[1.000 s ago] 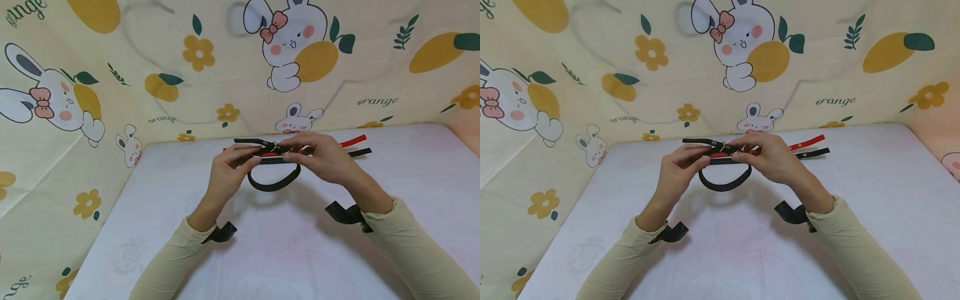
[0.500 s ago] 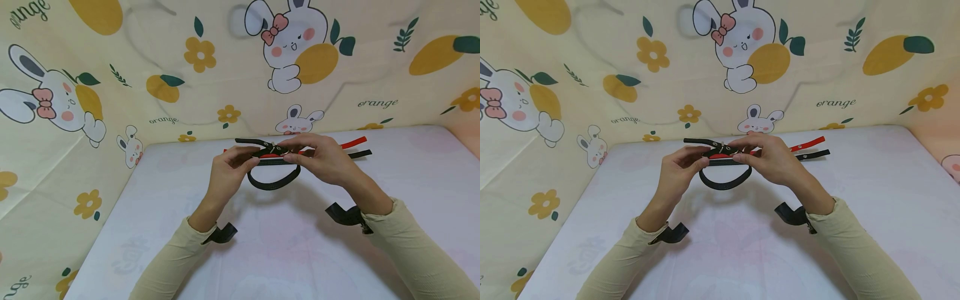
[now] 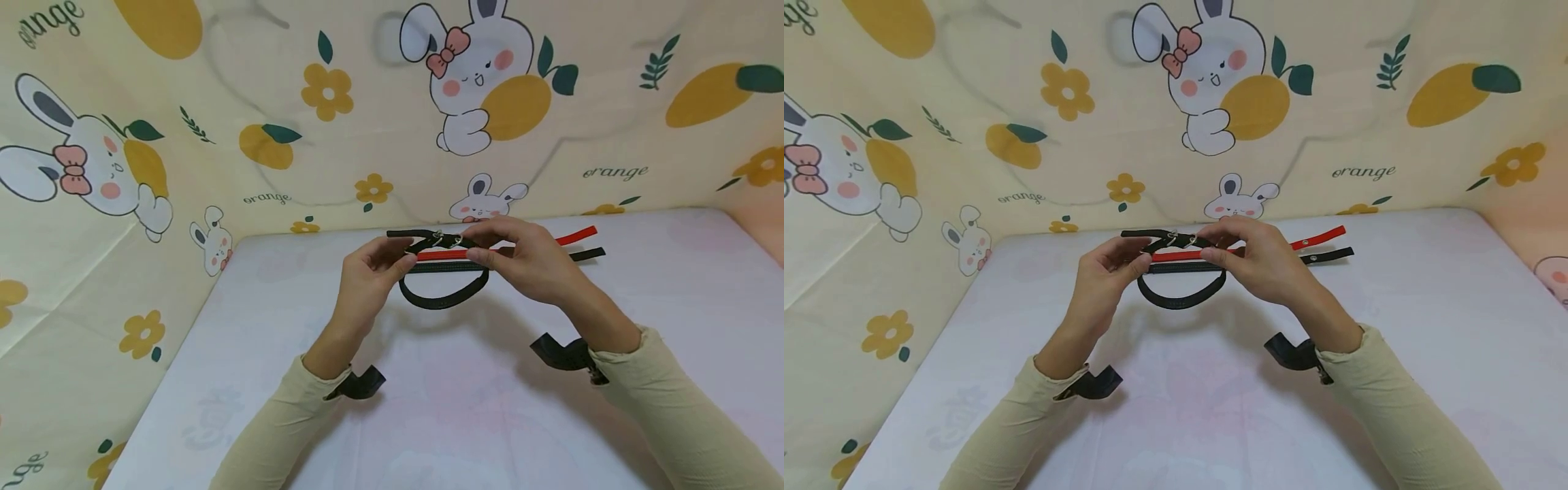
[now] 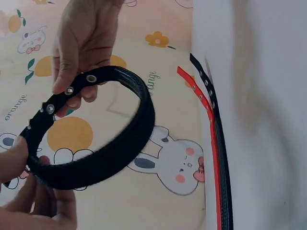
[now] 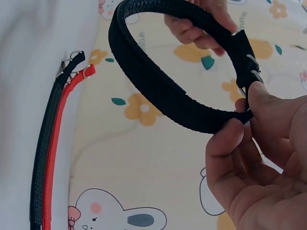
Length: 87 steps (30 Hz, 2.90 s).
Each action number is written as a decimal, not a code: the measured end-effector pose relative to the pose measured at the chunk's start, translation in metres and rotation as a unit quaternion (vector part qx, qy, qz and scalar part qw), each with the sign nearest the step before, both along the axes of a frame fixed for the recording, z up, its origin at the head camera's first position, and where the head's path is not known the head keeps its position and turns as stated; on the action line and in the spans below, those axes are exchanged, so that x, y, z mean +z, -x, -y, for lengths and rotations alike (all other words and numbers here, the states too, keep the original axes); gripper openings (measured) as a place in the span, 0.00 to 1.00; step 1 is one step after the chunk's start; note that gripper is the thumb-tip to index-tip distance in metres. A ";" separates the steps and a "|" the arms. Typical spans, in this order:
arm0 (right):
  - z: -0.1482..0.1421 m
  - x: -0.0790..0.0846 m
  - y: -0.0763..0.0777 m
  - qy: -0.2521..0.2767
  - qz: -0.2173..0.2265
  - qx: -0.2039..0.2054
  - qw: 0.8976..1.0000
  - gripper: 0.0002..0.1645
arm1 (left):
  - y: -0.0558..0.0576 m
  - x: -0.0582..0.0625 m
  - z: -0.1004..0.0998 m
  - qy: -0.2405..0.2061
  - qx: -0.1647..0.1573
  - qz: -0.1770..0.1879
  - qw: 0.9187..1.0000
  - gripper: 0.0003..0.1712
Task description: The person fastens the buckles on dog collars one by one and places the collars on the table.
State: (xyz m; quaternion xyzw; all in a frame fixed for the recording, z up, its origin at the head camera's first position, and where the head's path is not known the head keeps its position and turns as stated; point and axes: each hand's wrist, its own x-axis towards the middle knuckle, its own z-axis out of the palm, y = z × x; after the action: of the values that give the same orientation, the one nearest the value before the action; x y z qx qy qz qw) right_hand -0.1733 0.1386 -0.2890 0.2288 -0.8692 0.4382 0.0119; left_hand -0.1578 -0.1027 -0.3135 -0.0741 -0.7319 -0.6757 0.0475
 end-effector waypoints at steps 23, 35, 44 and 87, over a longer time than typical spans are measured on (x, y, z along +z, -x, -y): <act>0.000 -0.005 -0.001 -0.057 0.031 0.032 0.997 0.17 | -0.001 -0.001 0.002 -0.061 0.011 -0.022 0.998 0.19; 0.015 -0.007 -0.011 0.010 -0.040 0.041 0.998 0.21 | -0.005 -0.005 -0.002 0.064 0.013 -0.041 0.997 0.16; 0.022 -0.012 -0.014 0.084 -0.102 0.038 0.991 0.15 | -0.005 -0.004 -0.005 0.071 0.006 -0.014 0.997 0.17; 0.025 -0.014 -0.017 -0.001 -0.145 -0.007 0.989 0.12 | -0.007 -0.011 -0.008 0.118 0.031 -0.081 0.989 0.16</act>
State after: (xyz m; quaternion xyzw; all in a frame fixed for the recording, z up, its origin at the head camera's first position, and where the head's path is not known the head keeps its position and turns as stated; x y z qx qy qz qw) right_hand -0.1565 0.1140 -0.3028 0.2837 -0.8604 0.3994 0.1406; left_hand -0.1507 -0.0950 -0.3241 -0.1108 -0.8022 -0.5746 0.1183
